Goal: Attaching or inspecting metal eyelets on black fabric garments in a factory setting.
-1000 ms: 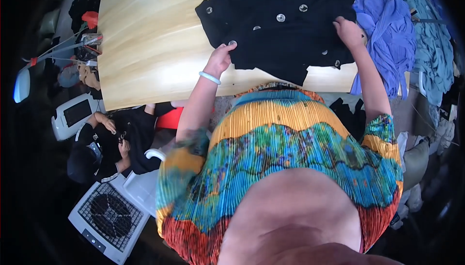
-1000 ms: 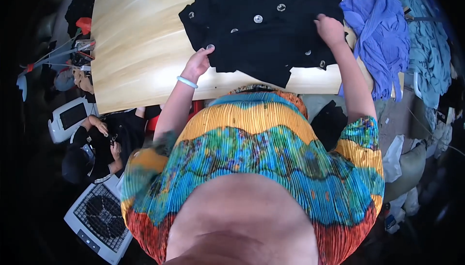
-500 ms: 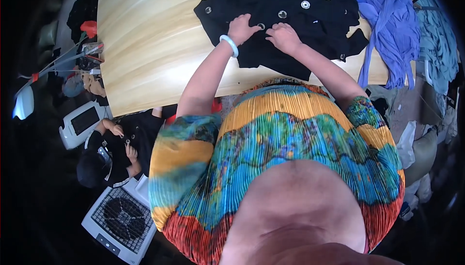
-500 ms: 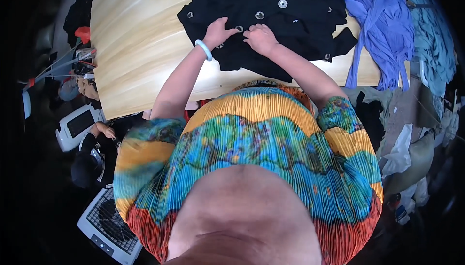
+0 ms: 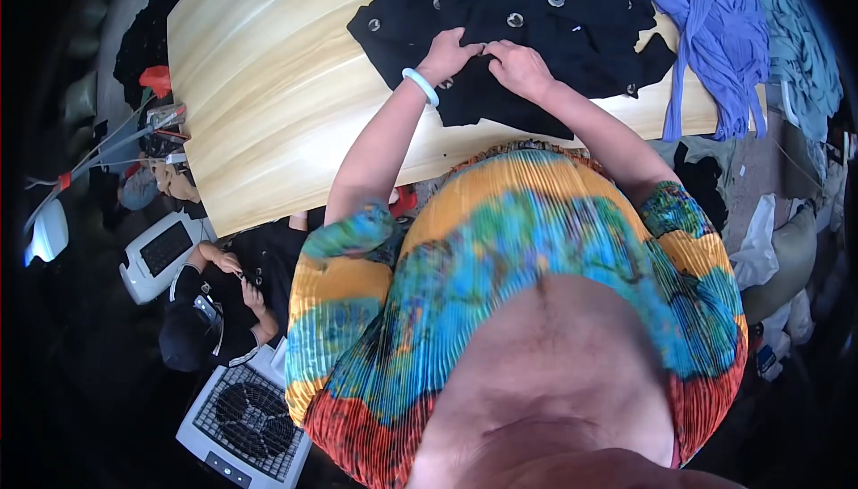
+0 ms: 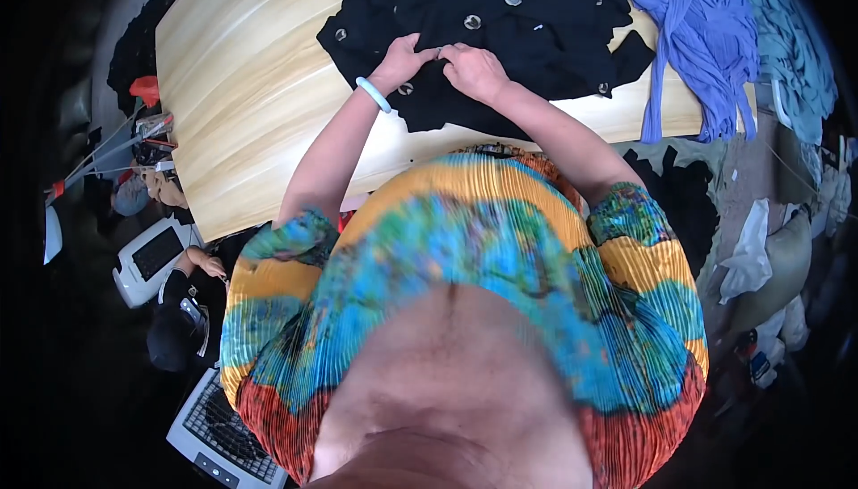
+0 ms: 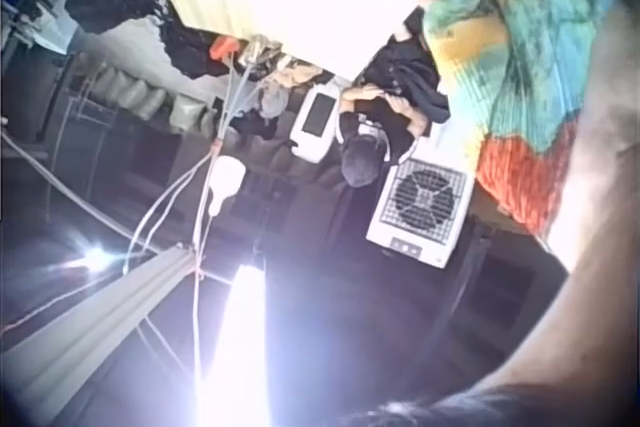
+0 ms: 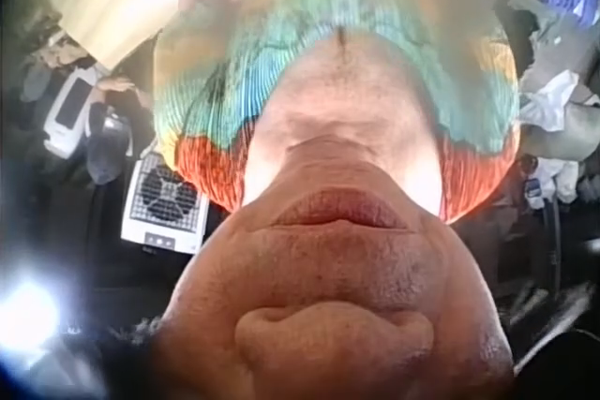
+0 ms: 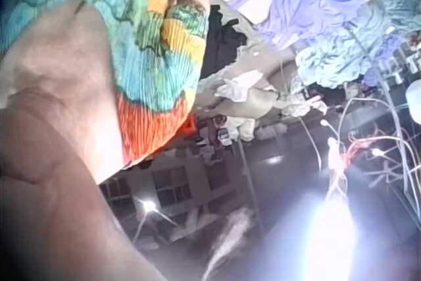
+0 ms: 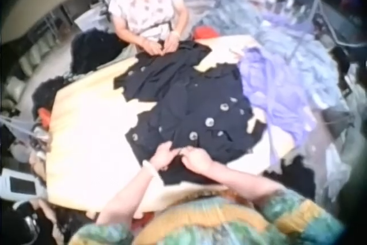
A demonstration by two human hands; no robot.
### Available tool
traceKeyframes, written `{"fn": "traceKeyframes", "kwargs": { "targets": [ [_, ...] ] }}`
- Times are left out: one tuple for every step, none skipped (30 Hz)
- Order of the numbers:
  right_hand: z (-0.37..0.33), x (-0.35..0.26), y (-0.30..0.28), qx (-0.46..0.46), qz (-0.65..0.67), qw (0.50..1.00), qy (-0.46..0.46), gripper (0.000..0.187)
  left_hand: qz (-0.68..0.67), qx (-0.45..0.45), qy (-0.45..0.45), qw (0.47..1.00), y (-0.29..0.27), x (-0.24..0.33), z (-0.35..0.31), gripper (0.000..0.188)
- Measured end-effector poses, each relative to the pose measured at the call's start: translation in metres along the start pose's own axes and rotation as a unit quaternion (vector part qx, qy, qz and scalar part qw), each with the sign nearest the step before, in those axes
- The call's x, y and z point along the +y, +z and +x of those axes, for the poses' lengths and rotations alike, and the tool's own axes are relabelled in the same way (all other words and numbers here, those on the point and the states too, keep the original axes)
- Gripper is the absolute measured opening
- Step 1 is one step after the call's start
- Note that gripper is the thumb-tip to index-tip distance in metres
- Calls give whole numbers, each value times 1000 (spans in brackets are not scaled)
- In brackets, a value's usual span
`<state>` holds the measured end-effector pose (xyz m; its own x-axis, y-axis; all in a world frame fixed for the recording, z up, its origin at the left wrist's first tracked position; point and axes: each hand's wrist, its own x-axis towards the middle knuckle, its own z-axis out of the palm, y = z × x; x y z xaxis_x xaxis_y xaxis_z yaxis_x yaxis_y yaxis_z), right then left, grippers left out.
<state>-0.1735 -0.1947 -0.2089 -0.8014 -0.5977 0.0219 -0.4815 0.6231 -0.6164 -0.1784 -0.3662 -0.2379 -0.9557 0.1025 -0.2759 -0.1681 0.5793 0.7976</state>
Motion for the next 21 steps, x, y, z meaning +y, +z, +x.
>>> {"fn": "traceKeyframes", "kwargs": {
  "targets": [
    [1, -2, -2, -5, 5, 1000, 13, 18, -93, -12, -12, 996, -1, 2, -1, 33],
    [3, -3, -5, -7, 7, 1000, 24, 19, -93, 3, 11, 996, -2, 4, -2, 33],
    [3, -5, -6, -9, 6, 1000, 27, 19, -120, -17, -15, 992, -3, 6, -4, 31],
    [3, -6, -7, -10, 12, 999, 29, 19, -157, -42, -33, 986, -4, 8, -5, 30],
    [2, -8, -7, -8, 18, 999, 29, 19, -149, -37, -38, 987, -5, 10, -6, 30],
    [2, -9, -8, -12, 16, 999, 32, 19, -122, -27, -41, 991, -7, 12, -6, 31],
    [0, -11, -7, 1, 11, 1000, -3, 19, -95, -17, -45, 994, -7, 13, -7, 33],
    [-1, -12, -6, -9, -5, 1000, -10, 19, -96, -18, -44, 994, -7, 14, -8, 33],
    [-3, -13, -6, 14, 4, 999, -38, 19, -97, 0, -27, 995, -7, 14, -9, 35],
    [-4, -14, -6, 19, 32, 999, -4, 19, -100, 4, -28, 995, -6, 13, -10, 36],
    [-5, -14, -5, 8, 56, 997, 48, 19, -98, 16, -8, 995, -5, 12, -11, 36],
    [-5, -15, -5, 26, 59, 997, 31, 19, -135, -7, -11, 991, -5, 10, -12, 37],
    [-5, -16, -4, 36, 72, 995, 56, 19, -181, -36, -6, 983, -4, 7, -12, 38],
    [-4, -16, -4, 46, 82, 991, 91, 20, -171, -33, -14, 985, -4, 5, -12, 38],
    [-5, -17, -4, 45, 75, 991, 105, 19, -193, -55, -11, 980, -3, 2, -11, 41],
    [-5, -17, -4, 46, 74, 990, 106, 19, -227, -78, -1, 971, -4, 1, -11, 45],
    [-6, -18, -4, 60, 51, 994, 69, 18, -217, -79, -7, 973, -4, 1, -10, 45],
    [-6, -18, -4, 67, 26, 997, 41, 16, -192, -46, 7, 980, -4, 3, -10, 43],
    [-8, -19, -4, 77, 28, 996, 30, 16, -177, -37, -14, 983, -5, 5, -11, 41],
    [-8, -20, -5, 53, 1, 998, 33, 20, -166, -11, 24, 986, -9, 9, -11, 41],
    [-9, -20, -7, 23, -29, 998, 47, 24, -100, -56, 15, 993, -13, 13, -13, 42]
  ]
}}
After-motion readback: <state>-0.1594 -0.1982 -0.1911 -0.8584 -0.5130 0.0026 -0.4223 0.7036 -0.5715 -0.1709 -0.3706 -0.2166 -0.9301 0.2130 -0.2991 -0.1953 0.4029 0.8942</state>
